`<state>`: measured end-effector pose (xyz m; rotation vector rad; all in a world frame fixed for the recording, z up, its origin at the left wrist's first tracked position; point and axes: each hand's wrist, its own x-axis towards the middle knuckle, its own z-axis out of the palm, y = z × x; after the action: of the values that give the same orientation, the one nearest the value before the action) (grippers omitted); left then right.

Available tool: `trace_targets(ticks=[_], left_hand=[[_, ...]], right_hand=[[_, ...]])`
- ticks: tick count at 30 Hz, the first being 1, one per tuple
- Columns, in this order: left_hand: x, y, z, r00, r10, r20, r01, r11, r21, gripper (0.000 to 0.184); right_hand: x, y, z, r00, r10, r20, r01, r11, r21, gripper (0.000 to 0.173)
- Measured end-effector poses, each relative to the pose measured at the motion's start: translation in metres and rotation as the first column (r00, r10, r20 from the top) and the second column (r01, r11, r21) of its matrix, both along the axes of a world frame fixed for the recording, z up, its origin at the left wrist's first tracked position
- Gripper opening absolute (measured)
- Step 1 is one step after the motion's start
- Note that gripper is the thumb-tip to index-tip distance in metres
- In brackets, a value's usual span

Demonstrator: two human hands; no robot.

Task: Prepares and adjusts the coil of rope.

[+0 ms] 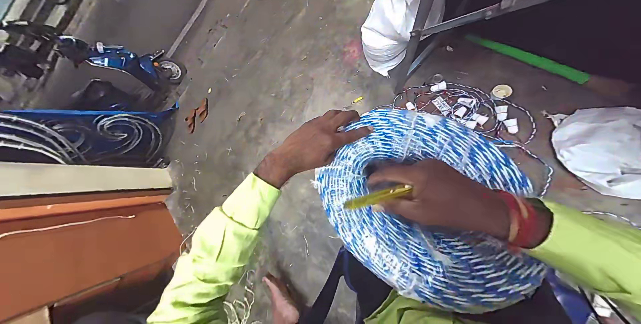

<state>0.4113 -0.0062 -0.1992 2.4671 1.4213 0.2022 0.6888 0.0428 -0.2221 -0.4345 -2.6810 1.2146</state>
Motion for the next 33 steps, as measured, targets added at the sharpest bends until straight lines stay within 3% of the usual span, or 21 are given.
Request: trace_targets(ticks=[2,5,9,11,13,15,17,18,20,22,24,25,27,28,31,33], left_hand=[[-0.005,0.005,0.003,1.000,-0.013,-0.002,0.013,1.000,-0.002,0.043],[-0.008,0.013,0.008,0.997,-0.052,0.059,0.052,0.999,-0.008,0.031],[-0.009,0.019,0.010,0.989,-0.149,-0.006,0.148,0.975,0.166,0.021],[-0.013,0.021,0.012,0.992,-0.117,-0.038,0.122,0.970,0.209,0.021],[-0.021,0.021,0.013,0.999,-0.025,0.038,0.017,0.983,0.180,0.018],[-0.026,0.018,0.005,0.961,0.050,0.272,-0.079,0.992,0.098,0.016],[-0.023,0.010,-0.011,0.769,0.165,0.617,-0.147,0.986,-0.082,0.018],[-0.020,0.006,-0.019,0.603,0.280,0.747,-0.178,0.960,-0.216,0.016],[-0.018,0.003,-0.033,0.192,0.538,0.821,-0.246,0.836,-0.490,0.015],[-0.021,0.012,-0.043,-0.290,0.710,0.642,-0.296,0.571,-0.766,0.020],[-0.031,0.036,-0.051,-0.646,0.693,0.320,-0.270,0.184,-0.945,0.014],[-0.039,0.045,-0.056,-0.745,0.630,0.219,-0.225,0.072,-0.972,0.014],[-0.054,0.053,-0.062,-0.845,0.501,0.186,-0.211,0.008,-0.978,0.053],[-0.061,0.053,-0.065,-0.886,0.416,0.207,-0.230,-0.004,-0.973,0.063],[-0.088,0.044,-0.074,-0.904,0.222,0.366,-0.406,-0.177,-0.896,0.074],[-0.104,0.029,-0.065,-0.857,0.181,0.483,-0.515,-0.283,-0.809,0.077]], right_hand=[[0.006,0.003,0.011,0.993,-0.091,0.082,0.103,0.983,-0.155,0.066],[0.011,0.017,0.024,0.989,-0.137,0.061,0.148,0.955,-0.256,0.044],[0.011,0.032,0.030,0.978,-0.206,-0.041,0.199,0.971,-0.132,0.034],[0.012,0.039,0.035,0.973,-0.223,-0.062,0.218,0.973,-0.074,0.032],[0.014,0.044,0.038,0.967,-0.240,-0.081,0.238,0.971,-0.039,0.029],[0.015,0.047,0.038,0.964,-0.249,-0.088,0.249,0.968,-0.015,0.028],[0.015,0.048,0.035,0.962,-0.243,-0.124,0.244,0.970,-0.006,0.029],[0.014,0.047,0.033,0.959,-0.244,-0.141,0.245,0.969,-0.007,0.029],[0.011,0.045,0.028,0.953,-0.247,-0.174,0.244,0.969,-0.041,0.029],[0.008,0.044,0.025,0.950,-0.246,-0.195,0.228,0.967,-0.110,0.029],[0.006,0.041,0.021,0.941,-0.265,-0.212,0.228,0.956,-0.183,0.028],[0.005,0.041,0.018,0.936,-0.283,-0.209,0.236,0.946,-0.222,0.027],[0.003,0.041,0.013,0.918,-0.341,-0.201,0.271,0.912,-0.306,0.027],[0.004,0.041,0.010,0.909,-0.367,-0.197,0.286,0.894,-0.345,0.028],[0.007,0.041,0.009,0.889,-0.420,-0.181,0.322,0.856,-0.406,0.027],[0.008,0.042,0.008,0.878,-0.443,-0.182,0.337,0.842,-0.422,0.027]])
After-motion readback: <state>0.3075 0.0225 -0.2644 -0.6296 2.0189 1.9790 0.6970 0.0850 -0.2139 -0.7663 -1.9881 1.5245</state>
